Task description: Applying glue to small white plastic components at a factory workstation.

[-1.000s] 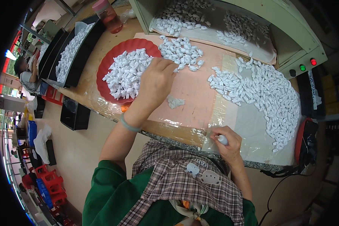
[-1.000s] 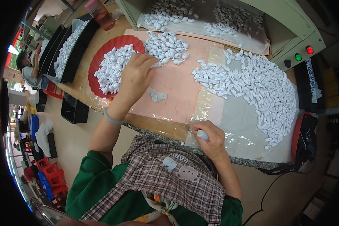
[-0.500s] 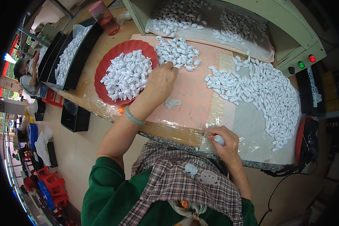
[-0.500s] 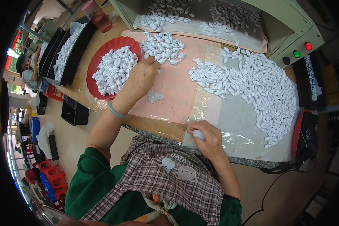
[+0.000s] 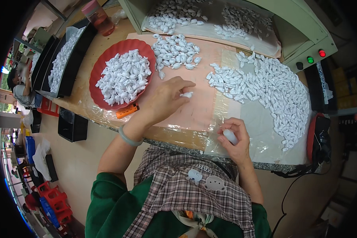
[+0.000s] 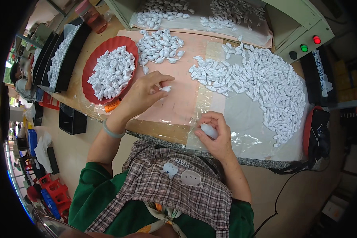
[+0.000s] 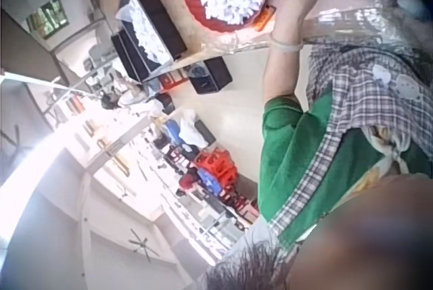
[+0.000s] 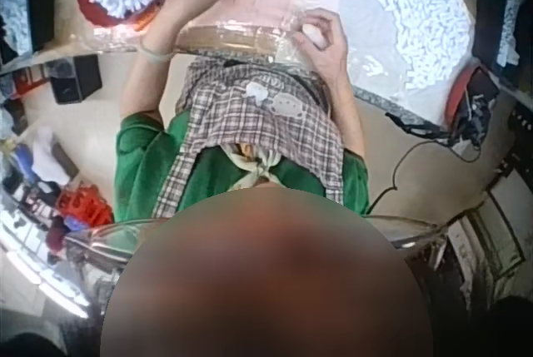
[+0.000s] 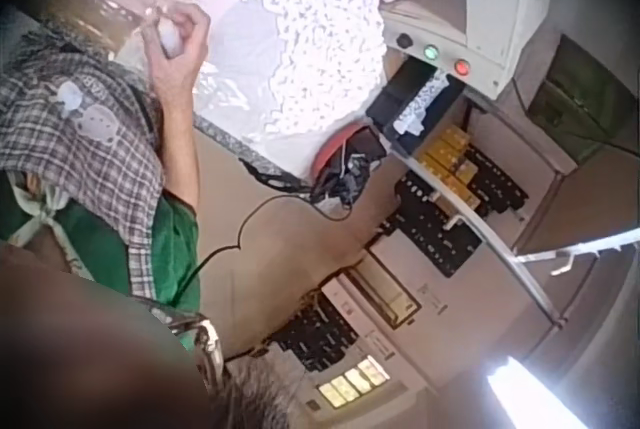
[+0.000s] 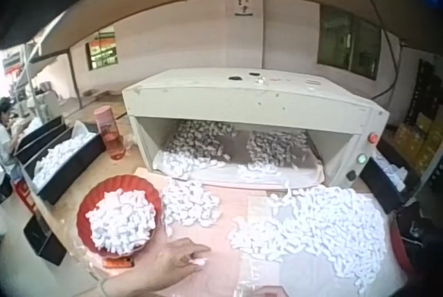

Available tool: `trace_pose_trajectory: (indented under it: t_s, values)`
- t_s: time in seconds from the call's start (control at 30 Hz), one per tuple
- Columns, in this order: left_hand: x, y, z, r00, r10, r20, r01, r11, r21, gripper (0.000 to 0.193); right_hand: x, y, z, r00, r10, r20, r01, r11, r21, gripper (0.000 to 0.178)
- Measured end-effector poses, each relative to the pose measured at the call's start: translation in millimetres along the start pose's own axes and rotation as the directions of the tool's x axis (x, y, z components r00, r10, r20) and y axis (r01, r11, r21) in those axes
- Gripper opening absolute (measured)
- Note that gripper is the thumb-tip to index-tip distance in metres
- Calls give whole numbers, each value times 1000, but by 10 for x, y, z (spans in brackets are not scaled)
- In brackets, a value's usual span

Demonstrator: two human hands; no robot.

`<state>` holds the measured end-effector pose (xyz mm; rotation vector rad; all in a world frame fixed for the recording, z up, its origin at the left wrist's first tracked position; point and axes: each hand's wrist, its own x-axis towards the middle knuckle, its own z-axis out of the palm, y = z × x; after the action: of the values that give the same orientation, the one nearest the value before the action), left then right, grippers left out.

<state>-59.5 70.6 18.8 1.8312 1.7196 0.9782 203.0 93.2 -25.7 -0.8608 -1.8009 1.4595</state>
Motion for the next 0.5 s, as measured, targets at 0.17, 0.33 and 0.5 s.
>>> trace_pose_trajectory:
  t_s: [0.17,0.33,0.5]
  values:
    - [-242,134,167,916,-207,344,402,449,-798,30,39,-44,-46,998,43,-45,-18,885,466,19]
    - [-397,202,372,871,-226,436,465,95,-880,32,17,-16,-129,996,22,-88,18,900,436,21]
    - [-443,240,426,864,-192,465,465,-47,-884,31,-5,-84,-143,985,-46,-168,113,903,415,30]
